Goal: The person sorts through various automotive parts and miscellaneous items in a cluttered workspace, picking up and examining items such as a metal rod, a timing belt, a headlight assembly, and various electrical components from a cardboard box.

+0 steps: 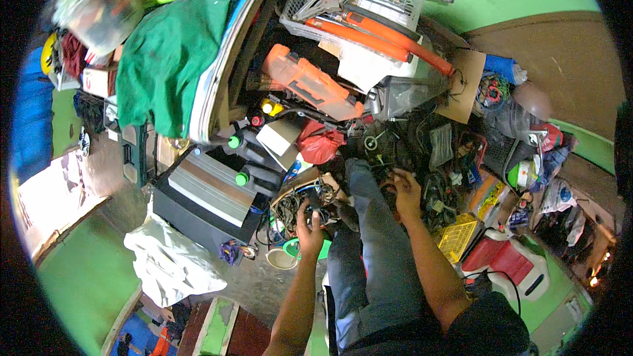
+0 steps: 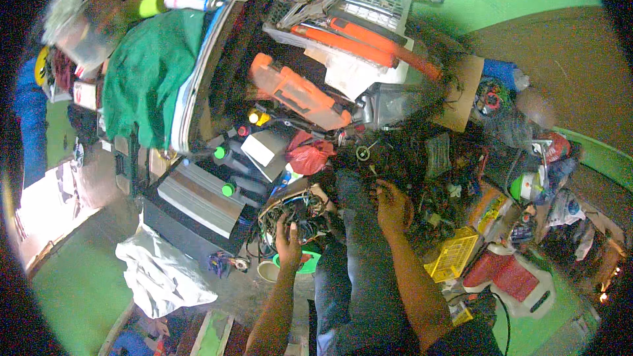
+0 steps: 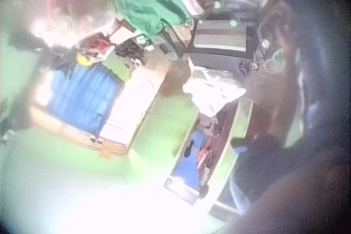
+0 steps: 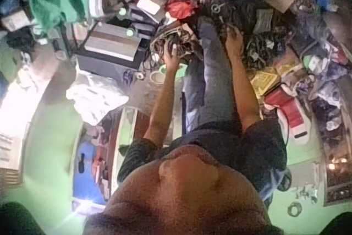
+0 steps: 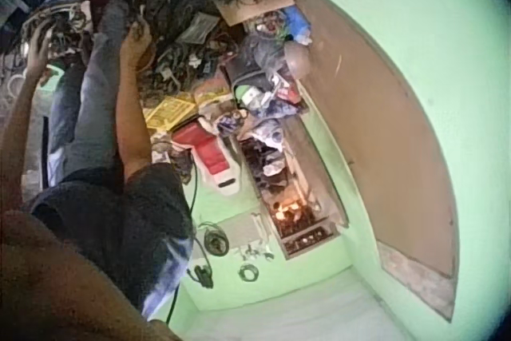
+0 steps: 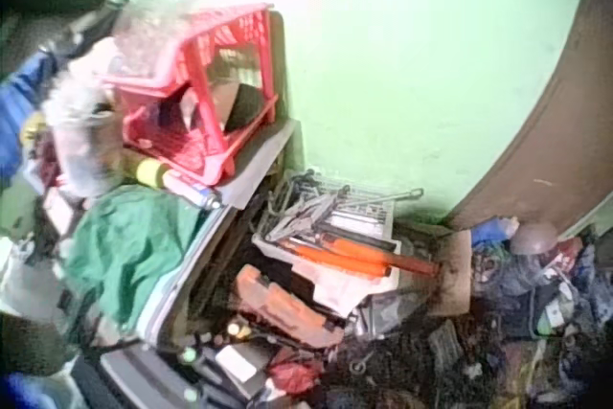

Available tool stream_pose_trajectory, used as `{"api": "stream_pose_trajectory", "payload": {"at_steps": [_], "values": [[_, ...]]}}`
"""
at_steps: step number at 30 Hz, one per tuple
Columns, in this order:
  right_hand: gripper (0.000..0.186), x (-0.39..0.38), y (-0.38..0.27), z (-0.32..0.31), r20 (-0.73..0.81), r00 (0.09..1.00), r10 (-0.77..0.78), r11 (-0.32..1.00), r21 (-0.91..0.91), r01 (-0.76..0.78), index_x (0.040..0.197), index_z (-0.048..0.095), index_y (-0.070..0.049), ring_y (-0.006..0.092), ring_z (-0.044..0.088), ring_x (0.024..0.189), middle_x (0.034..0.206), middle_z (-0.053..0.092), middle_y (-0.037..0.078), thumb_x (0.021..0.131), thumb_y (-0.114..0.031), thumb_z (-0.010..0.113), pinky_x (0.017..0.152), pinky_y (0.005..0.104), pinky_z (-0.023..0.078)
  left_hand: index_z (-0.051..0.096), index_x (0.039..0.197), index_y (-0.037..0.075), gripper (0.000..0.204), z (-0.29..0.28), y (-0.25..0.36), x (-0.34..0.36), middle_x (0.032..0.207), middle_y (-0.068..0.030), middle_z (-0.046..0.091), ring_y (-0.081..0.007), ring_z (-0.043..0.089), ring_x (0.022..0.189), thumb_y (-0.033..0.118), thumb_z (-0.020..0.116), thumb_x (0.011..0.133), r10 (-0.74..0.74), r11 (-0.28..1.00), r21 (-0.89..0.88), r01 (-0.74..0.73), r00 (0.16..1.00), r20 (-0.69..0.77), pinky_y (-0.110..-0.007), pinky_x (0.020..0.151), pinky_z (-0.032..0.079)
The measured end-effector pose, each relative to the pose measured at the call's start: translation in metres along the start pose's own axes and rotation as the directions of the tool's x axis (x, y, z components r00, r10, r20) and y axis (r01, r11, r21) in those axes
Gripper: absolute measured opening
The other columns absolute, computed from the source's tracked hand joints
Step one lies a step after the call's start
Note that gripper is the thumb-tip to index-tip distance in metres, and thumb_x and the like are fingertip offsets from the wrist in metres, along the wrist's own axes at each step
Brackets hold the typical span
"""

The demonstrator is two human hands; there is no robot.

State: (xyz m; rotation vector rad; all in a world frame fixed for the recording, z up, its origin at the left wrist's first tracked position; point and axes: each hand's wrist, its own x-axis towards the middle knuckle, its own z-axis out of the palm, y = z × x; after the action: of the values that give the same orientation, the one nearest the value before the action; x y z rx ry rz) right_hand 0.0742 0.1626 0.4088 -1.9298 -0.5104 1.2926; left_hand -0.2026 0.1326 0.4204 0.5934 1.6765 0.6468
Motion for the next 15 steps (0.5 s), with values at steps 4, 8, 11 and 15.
{"api": "stream_pose_trajectory", "payload": {"at_steps": [4,8,11,15], "values": [[0.028,-0.068,0.028,0.001,0.033,0.998,-0.055,0.998,0.012,0.055,0.126,0.061,-0.002,0.0202,0.069,0.097,0.111,0.071,0.011,0.104,-0.018,0.055,0.081,0.0338,0.057,0.050,0.140,0.001,0.042,-0.037,-0.024,-0.052,0.129,-0.0183,0.060,-0.0237,0.063,0.103,0.018,0.058,0.102,0.234,0.953,0.199,-0.227,0.972,-0.011,-0.032,0.081,0.053],[0.027,-0.121,0.032,0.001,0.049,0.995,-0.090,0.996,0.031,0.089,0.124,0.060,-0.003,0.0195,0.069,0.095,0.109,0.071,0.011,0.103,-0.019,0.056,0.081,0.0338,0.057,0.050,0.139,0.000,0.041,-0.065,-0.021,-0.107,0.121,-0.0151,0.062,-0.0168,0.065,0.084,0.015,0.058,0.102,0.196,0.973,0.124,-0.196,0.981,0.011,-0.030,0.074,0.053],[0.027,-0.145,0.033,-0.014,0.042,0.994,-0.105,0.994,-0.002,0.105,0.123,0.061,-0.003,0.0197,0.069,0.094,0.108,0.071,0.011,0.103,-0.020,0.057,0.080,0.0336,0.057,0.051,0.138,-0.001,0.042,-0.090,-0.083,-0.121,0.128,-0.0197,0.061,-0.0272,0.063,0.111,0.019,0.058,0.102,0.365,0.901,0.242,-0.360,0.931,0.025,-0.038,0.097,0.048],[0.026,-0.164,0.054,-0.040,-0.034,0.990,-0.140,0.990,0.019,0.141,0.121,0.062,-0.003,0.0199,0.070,0.090,0.104,0.073,0.012,0.103,-0.020,0.057,0.076,0.0327,0.059,0.051,0.138,-0.002,0.043,-0.100,-0.111,-0.142,0.135,-0.0213,0.058,-0.0312,0.054,0.127,0.020,0.058,0.102,0.192,0.953,0.229,-0.201,0.980,0.061,-0.041,0.109,0.040]]}}
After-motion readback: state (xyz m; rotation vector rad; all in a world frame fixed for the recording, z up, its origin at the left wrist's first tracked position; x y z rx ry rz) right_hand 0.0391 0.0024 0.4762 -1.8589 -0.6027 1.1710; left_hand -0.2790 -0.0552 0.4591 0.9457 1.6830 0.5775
